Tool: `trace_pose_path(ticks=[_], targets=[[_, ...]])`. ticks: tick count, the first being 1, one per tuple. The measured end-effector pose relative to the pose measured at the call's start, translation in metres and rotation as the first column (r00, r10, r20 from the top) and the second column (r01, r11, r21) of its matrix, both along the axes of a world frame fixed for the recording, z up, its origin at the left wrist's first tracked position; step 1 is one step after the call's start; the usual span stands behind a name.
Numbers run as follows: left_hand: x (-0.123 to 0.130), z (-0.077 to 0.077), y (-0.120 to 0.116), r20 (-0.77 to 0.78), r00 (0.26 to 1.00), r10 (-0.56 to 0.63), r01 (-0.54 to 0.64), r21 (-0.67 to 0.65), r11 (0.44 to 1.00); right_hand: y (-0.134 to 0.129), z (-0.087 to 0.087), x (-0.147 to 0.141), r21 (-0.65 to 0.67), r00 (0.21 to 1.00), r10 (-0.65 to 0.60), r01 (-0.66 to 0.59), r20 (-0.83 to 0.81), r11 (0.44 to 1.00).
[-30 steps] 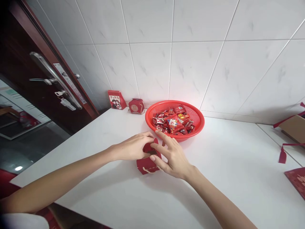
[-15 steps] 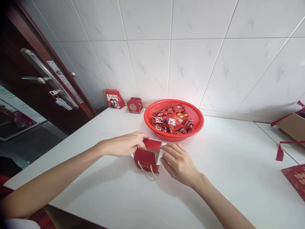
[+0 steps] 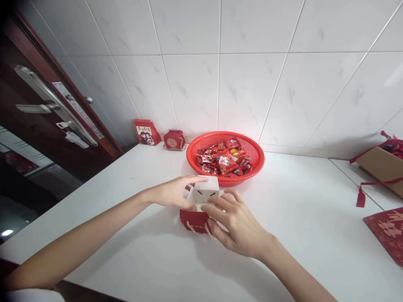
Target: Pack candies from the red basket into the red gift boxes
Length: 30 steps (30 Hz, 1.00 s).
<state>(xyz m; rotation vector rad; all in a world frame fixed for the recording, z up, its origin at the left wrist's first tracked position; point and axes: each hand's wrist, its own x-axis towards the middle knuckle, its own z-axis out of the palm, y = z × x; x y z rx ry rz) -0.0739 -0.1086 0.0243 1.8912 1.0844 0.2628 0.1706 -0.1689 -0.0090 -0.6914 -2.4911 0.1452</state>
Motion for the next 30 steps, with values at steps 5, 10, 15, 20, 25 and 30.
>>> trace_pose_path(ticks=[5, 10, 15, 20, 25, 30], targets=[[-0.007, -0.01, 0.007, 0.162, 0.985, 0.066, -0.036, -0.181, 0.983, -0.011, 0.014, 0.007, -0.064, 0.987, 0.02, -0.01, 0.161, 0.998], [-0.022, -0.015, 0.008, 0.224, 0.969, 0.101, -0.033, -0.289, 0.957, -0.017, 0.023, 0.014, -0.146, 0.984, 0.067, -0.043, 0.164, 0.988], [-0.028, -0.015, 0.004, 0.236, 0.964, 0.122, -0.034, -0.346, 0.938, -0.014, 0.022, 0.008, -0.205, 0.987, 0.094, -0.065, 0.133, 0.977], [-0.03, -0.012, 0.002, 0.261, 0.962, 0.084, 0.019, -0.372, 0.928, -0.012, 0.018, 0.003, -0.255, 0.993, 0.09, -0.066, 0.081, 0.965], [-0.029, -0.013, 0.001, 0.329, 0.938, 0.111, 0.021, -0.373, 0.928, -0.012, 0.018, 0.001, -0.345, 0.994, 0.066, -0.032, 0.087, 0.938], [-0.029, -0.018, -0.001, 0.367, 0.928, 0.071, 0.08, -0.381, 0.921, -0.013, 0.017, -0.002, -0.358, 0.993, 0.065, -0.023, 0.103, 0.933]])
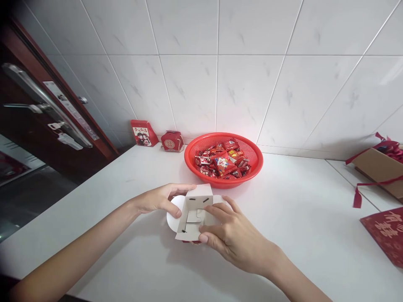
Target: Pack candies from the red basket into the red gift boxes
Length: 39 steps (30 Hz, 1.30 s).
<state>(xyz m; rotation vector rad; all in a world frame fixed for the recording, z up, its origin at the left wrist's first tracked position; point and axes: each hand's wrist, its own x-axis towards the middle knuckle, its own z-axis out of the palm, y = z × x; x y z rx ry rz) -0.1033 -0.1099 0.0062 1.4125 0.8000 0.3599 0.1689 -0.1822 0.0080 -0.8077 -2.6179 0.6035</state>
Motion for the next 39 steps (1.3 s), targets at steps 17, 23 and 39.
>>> trace_pose_path(ticks=[17, 23, 39], targets=[[0.004, -0.004, 0.002, -0.076, 0.961, 0.265, -0.24, 0.247, 0.939, 0.005, -0.001, 0.004, 0.275, 0.997, -0.033, 0.052, -0.073, 0.96], [0.01, 0.006, 0.003, -0.127, 0.945, 0.301, -0.242, 0.345, 0.907, 0.013, 0.005, 0.005, 0.326, 0.981, -0.012, 0.076, -0.194, 0.942], [0.061, 0.012, 0.114, -0.134, 0.868, 0.479, -0.285, 0.654, 0.7, 0.175, -0.005, 0.027, -0.084, 0.631, -0.775, 0.774, 0.02, 0.628]])
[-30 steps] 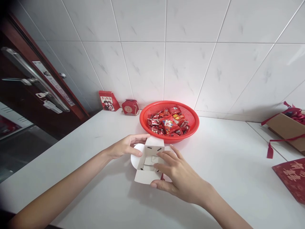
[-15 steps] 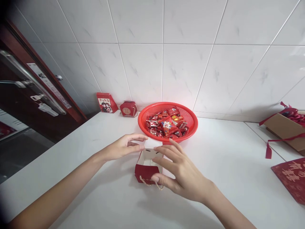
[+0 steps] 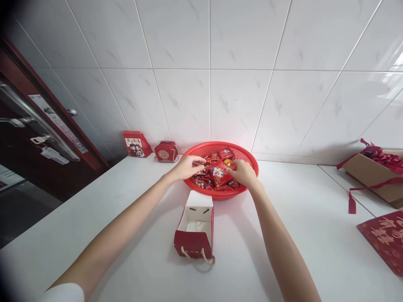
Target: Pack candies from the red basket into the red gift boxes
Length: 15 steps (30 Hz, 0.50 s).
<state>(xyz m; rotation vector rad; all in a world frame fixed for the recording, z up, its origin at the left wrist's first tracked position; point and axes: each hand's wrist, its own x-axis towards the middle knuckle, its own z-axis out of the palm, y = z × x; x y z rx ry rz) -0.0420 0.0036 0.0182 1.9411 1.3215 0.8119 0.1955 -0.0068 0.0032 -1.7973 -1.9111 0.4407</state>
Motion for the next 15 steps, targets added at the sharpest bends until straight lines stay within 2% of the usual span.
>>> trace_pose_path(ticks=[4, 7, 11, 15], targets=[[0.03, -0.012, 0.039, -0.04, 0.999, -0.001, 0.0, -0.02, 1.0, 0.014, -0.016, -0.008, -0.022, 1.0, -0.006, 0.007, 0.017, 1.0], [0.04, -0.019, 0.056, -0.049, 0.999, -0.024, 0.02, -0.075, 0.997, 0.016, -0.025, -0.008, -0.042, 1.0, 0.011, -0.011, -0.001, 0.999], [0.037, -0.02, 0.06, -0.015, 0.994, -0.109, 0.104, -0.178, 0.978, 0.017, -0.027, -0.006, -0.064, 0.996, 0.039, -0.044, -0.086, 0.997], [0.022, -0.015, 0.048, 0.137, 0.98, -0.144, 0.171, -0.211, 0.963, 0.013, -0.018, -0.006, -0.046, 0.964, 0.083, -0.097, -0.252, 0.994]])
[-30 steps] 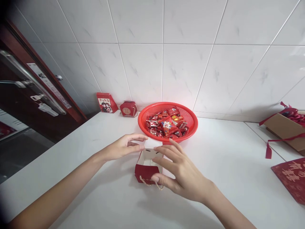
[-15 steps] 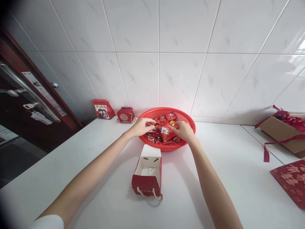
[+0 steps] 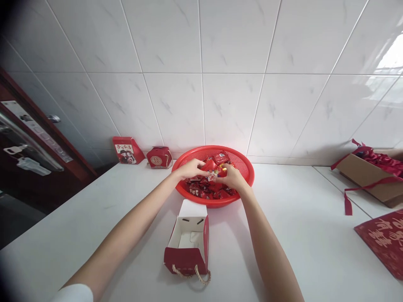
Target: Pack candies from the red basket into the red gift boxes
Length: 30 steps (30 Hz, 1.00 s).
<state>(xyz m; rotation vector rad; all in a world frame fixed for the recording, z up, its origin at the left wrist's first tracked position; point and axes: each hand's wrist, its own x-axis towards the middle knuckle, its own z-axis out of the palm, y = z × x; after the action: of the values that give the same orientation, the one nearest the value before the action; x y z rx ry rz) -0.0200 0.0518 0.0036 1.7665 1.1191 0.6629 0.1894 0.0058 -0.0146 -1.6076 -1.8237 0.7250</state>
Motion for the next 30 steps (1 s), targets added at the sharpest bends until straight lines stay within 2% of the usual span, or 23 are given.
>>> trace_pose_path(ticks=[3, 5, 7, 11, 16, 25, 28, 30], targets=[[-0.009, 0.002, -0.012, 0.157, 0.986, 0.061, -0.058, -0.019, 0.998, -0.007, 0.009, 0.0, -0.012, 0.963, 0.086, -0.092, -0.257, 0.996], [-0.012, 0.001, -0.019, 0.303, 0.945, 0.123, -0.102, -0.084, 0.991, -0.012, 0.013, 0.0, -0.005, 0.859, 0.125, -0.147, -0.497, 0.989], [-0.013, -0.001, -0.024, 0.43, 0.889, 0.158, -0.098, -0.159, 0.982, -0.016, 0.016, 0.001, 0.018, 0.752, 0.15, -0.181, -0.642, 0.983], [-0.011, -0.004, -0.03, 0.53, 0.842, 0.103, -0.018, -0.163, 0.986, -0.018, 0.017, 0.001, 0.055, 0.705, 0.224, -0.254, -0.673, 0.966], [-0.011, -0.004, -0.031, 0.538, 0.841, 0.054, 0.004, -0.107, 0.994, -0.017, 0.015, 0.003, 0.076, 0.699, 0.244, -0.262, -0.672, 0.962], [-0.01, -0.004, -0.032, 0.566, 0.818, 0.103, -0.014, -0.158, 0.987, -0.019, 0.016, 0.004, 0.068, 0.691, 0.271, -0.307, -0.671, 0.949], [-0.01, -0.004, -0.031, 0.563, 0.816, 0.13, -0.038, -0.172, 0.984, -0.018, 0.014, 0.003, 0.076, 0.706, 0.251, -0.27, -0.662, 0.96], [-0.01, -0.005, -0.029, 0.56, 0.811, 0.17, -0.092, -0.164, 0.982, -0.015, 0.011, 0.003, 0.085, 0.703, 0.185, -0.174, -0.687, 0.981]])
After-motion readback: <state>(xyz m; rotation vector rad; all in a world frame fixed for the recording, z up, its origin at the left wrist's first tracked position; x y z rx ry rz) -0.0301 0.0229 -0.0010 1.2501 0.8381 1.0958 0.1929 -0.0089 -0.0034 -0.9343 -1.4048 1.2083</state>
